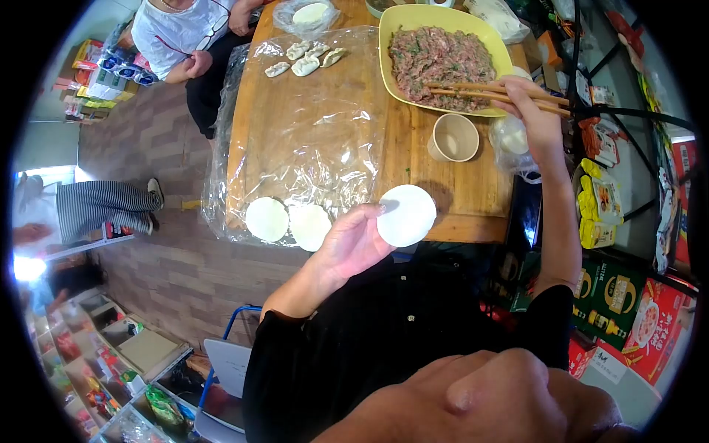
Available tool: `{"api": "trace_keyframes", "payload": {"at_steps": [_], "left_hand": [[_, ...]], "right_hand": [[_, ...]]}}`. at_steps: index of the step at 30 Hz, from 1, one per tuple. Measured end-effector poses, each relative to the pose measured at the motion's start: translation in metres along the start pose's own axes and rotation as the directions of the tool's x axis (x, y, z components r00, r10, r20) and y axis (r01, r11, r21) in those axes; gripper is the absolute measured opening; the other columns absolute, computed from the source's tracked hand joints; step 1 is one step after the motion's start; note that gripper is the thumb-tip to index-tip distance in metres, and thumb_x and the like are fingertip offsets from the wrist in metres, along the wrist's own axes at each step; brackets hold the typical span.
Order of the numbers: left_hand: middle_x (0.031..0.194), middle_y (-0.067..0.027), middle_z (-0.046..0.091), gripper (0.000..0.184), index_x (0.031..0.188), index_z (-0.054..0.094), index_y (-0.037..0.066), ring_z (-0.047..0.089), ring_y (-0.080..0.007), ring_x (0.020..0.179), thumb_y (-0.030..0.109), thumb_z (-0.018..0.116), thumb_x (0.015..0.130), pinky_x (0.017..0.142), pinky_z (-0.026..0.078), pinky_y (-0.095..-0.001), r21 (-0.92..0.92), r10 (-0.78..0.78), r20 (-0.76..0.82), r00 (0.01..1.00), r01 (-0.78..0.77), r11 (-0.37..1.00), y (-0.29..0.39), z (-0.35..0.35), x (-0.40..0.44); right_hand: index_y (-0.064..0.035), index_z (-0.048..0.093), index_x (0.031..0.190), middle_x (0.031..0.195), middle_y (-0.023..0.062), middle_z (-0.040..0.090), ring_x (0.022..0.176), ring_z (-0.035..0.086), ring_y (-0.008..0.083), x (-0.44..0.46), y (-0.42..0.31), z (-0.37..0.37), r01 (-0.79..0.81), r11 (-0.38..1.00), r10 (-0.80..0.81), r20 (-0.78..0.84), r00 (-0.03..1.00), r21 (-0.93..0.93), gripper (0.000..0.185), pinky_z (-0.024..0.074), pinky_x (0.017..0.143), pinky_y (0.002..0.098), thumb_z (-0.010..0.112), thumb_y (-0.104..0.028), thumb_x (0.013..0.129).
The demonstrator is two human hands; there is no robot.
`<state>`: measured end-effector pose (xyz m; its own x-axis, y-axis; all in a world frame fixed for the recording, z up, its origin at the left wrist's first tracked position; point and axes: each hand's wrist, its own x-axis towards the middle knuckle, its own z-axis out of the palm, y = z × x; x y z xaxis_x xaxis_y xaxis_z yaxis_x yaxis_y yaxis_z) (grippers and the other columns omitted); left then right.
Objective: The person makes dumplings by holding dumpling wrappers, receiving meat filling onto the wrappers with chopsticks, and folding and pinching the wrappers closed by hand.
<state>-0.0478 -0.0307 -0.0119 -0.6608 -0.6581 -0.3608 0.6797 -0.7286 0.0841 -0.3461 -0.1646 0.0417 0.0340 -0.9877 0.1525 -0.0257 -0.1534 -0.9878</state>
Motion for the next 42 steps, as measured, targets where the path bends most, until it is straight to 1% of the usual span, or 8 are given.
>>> {"api": "trace_keyframes", "payload": {"at_steps": [2,6,11,15,18,30,36,42], "left_hand": [[0.132,-0.0199,0.051,0.053,0.130,0.041,-0.009,0.050,-0.0288,0.123,0.017,0.057,0.087,0.109,0.036,-0.0409,0.017,-0.009,-0.018,1.000,0.010,1.000,-0.001,-0.001,0.000],[0.132,-0.0197,0.050,0.053,0.130,0.041,-0.009,0.050,-0.0286,0.123,0.017,0.057,0.086,0.108,0.036,-0.0408,0.034,-0.010,-0.012,1.000,0.010,0.999,-0.001,0.000,-0.001],[0.132,-0.0197,0.051,0.053,0.130,0.041,-0.009,0.050,-0.0285,0.123,0.017,0.057,0.087,0.108,0.036,-0.0403,0.033,-0.017,-0.015,1.000,0.017,0.999,0.000,-0.003,-0.003],[0.131,-0.0198,0.052,0.052,0.129,0.042,-0.009,0.050,-0.0285,0.122,0.016,0.056,0.087,0.107,0.037,-0.0400,0.019,-0.006,-0.032,0.999,0.007,1.000,-0.001,-0.006,-0.004],[0.130,-0.0198,0.052,0.050,0.128,0.043,-0.009,0.051,-0.0283,0.122,0.016,0.056,0.087,0.107,0.037,-0.0397,0.005,-0.015,-0.028,0.999,0.015,1.000,-0.001,-0.005,-0.004],[0.132,-0.0182,0.051,0.057,0.133,0.038,-0.007,0.050,-0.0275,0.123,0.018,0.058,0.086,0.108,0.036,-0.0392,0.043,-0.044,-0.024,0.999,0.045,0.998,-0.003,-0.001,-0.006],[0.133,-0.0206,0.050,0.058,0.135,0.036,-0.010,0.048,-0.0295,0.125,0.015,0.055,0.086,0.110,0.034,-0.0414,0.013,-0.045,-0.025,0.999,0.046,0.999,-0.003,-0.009,-0.007],[0.133,-0.0204,0.050,0.057,0.134,0.036,-0.010,0.048,-0.0291,0.125,0.015,0.055,0.087,0.109,0.034,-0.0412,0.003,-0.051,-0.027,0.998,0.051,0.999,-0.003,-0.009,-0.006]], "right_hand": [[0.0077,0.061,0.109,0.105,0.0152,0.064,0.097,0.064,0.0206,-0.004,-0.009,0.010,-0.018,0.994,0.020,0.017,1.000,-0.105,0.028,0.0547,0.086,0.0316,0.055,-0.016,0.096],[0.0077,0.061,0.110,0.105,0.0155,0.064,0.098,0.064,0.0213,-0.005,0.000,0.012,-0.023,0.995,0.027,0.046,0.999,-0.101,0.028,0.0551,0.086,0.0317,0.055,-0.015,0.095],[0.0089,0.061,0.108,0.104,0.0164,0.064,0.096,0.065,0.0219,-0.006,0.003,0.013,-0.053,0.994,0.057,-0.048,0.997,0.095,0.027,0.0554,0.085,0.0315,0.051,-0.014,0.097],[0.0096,0.057,0.110,0.110,0.0194,0.062,0.102,0.063,0.0242,-0.014,-0.005,0.015,-0.031,0.994,0.039,-0.076,0.996,0.101,0.026,0.0526,0.089,0.0327,0.048,-0.011,0.097],[0.0087,0.061,0.107,0.104,0.0165,0.064,0.095,0.065,0.0212,-0.016,-0.009,0.021,0.008,0.999,-0.004,-0.124,0.992,0.035,0.027,0.0550,0.084,0.0305,0.049,-0.014,0.097],[0.0078,0.061,0.108,0.104,0.0170,0.064,0.097,0.064,0.0229,-0.012,0.000,0.027,-0.038,0.999,0.038,-0.055,0.998,-0.003,0.025,0.0553,0.086,0.0330,0.051,-0.012,0.097],[0.0075,0.061,0.109,0.104,0.0168,0.064,0.097,0.065,0.0223,-0.007,-0.002,0.010,0.037,0.999,-0.035,-0.082,0.996,0.017,0.026,0.0554,0.085,0.0326,0.052,-0.013,0.097],[0.0076,0.060,0.109,0.104,0.0173,0.065,0.097,0.065,0.0219,-0.009,-0.007,0.003,-0.072,0.997,0.071,-0.024,0.997,-0.020,0.026,0.0549,0.085,0.0311,0.050,-0.013,0.097]]}}
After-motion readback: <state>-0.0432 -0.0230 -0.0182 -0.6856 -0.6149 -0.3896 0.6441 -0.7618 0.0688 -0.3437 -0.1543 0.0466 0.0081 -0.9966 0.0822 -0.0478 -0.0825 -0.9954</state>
